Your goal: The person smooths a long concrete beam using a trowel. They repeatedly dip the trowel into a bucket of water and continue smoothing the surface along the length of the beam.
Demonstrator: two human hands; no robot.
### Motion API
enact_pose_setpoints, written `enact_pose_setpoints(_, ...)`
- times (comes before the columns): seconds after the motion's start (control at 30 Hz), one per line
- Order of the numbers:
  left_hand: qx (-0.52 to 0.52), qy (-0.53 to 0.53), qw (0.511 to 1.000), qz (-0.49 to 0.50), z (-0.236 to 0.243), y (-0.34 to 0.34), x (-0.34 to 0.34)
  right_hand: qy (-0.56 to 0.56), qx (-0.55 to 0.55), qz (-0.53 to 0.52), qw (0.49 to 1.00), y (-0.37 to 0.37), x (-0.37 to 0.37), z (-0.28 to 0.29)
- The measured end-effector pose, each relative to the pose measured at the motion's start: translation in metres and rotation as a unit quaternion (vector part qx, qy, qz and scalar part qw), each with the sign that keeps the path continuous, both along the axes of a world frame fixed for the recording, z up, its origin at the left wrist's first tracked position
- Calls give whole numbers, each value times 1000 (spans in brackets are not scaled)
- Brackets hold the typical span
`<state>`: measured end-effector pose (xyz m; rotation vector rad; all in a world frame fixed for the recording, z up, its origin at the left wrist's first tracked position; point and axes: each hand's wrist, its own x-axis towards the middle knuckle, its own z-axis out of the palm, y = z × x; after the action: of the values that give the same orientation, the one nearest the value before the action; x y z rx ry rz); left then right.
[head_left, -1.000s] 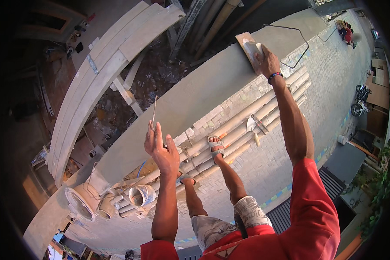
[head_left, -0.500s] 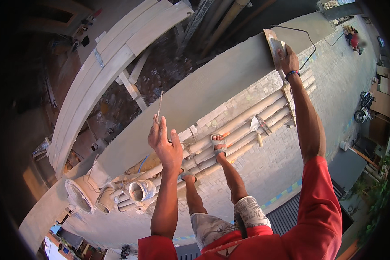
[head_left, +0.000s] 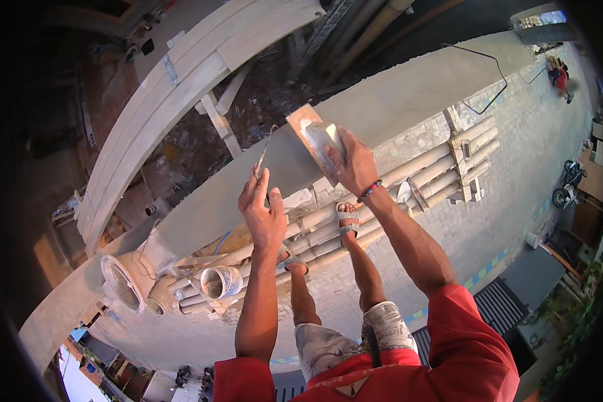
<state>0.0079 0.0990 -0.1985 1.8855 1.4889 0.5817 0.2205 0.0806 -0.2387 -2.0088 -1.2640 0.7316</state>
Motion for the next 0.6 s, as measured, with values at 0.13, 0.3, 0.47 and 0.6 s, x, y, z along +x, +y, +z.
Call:
enact_pose_setpoints(0.13, 8, -14, 1000, 3, -8, -2, -7, -60, 12, -110, 992, -4, 90, 12)
enact_pose_setpoints(0.3, 14, -34, 999, -7, -5, 2, -11, -148, 16, -71, 986, 3, 57, 6)
enact_pose_setpoints(0.47, 8, -21, 1000, -20, -9, 4, -11, -148, -34, 31, 988, 19, -52, -9)
enact_pose_setpoints(0.6, -1, 20, 1000, -17, 2, 4, -10, -175, -63, 44, 982, 24, -49, -17)
